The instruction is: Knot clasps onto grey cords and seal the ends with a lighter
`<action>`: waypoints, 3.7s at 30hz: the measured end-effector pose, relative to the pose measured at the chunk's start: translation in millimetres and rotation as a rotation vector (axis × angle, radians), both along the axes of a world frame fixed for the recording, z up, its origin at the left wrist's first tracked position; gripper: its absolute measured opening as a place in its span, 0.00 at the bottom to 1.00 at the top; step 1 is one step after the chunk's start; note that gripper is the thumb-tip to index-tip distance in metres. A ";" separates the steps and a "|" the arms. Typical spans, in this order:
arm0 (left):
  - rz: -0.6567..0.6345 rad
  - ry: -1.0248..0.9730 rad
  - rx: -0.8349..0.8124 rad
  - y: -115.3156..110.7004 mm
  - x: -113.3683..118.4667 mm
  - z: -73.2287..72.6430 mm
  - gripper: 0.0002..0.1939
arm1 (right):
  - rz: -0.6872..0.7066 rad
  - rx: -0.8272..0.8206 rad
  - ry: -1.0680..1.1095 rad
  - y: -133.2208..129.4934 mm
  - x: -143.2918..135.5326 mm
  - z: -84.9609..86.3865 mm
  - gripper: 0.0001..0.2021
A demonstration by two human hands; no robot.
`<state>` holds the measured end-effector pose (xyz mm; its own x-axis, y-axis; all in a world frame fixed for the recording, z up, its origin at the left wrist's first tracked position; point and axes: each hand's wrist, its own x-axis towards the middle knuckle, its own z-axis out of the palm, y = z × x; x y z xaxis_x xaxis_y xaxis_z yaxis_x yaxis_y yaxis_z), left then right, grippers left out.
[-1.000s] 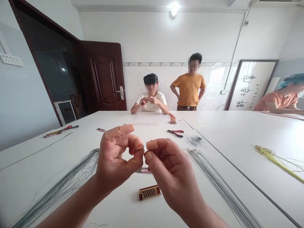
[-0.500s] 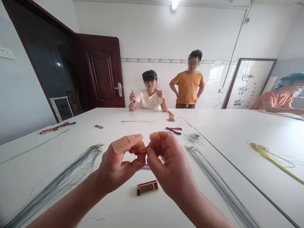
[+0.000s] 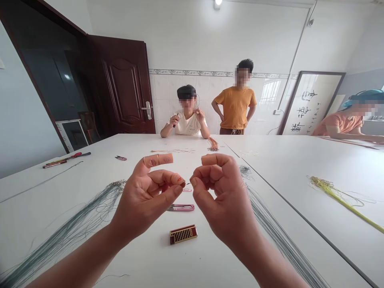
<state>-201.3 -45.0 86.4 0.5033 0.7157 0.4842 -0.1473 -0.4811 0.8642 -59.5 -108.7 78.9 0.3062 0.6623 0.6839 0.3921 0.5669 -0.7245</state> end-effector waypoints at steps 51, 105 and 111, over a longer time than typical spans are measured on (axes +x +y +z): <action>-0.149 -0.286 -0.527 -8.0 13.0 -13.0 0.21 | -0.143 0.109 -0.193 2.9 -11.9 -14.0 0.12; 0.137 -0.202 0.081 1.9 17.7 -28.7 0.23 | -0.040 -0.037 -0.109 5.3 -11.5 -17.7 0.14; 0.128 -0.210 0.092 -0.2 18.1 -31.0 0.23 | -0.105 -0.032 -0.106 5.7 -13.5 -18.3 0.13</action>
<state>-183.2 -45.2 55.4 0.2932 0.7152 0.6345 -0.2517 -0.5825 0.7729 -73.0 -103.0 60.6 0.3022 0.6526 0.6949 0.5230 0.4960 -0.6932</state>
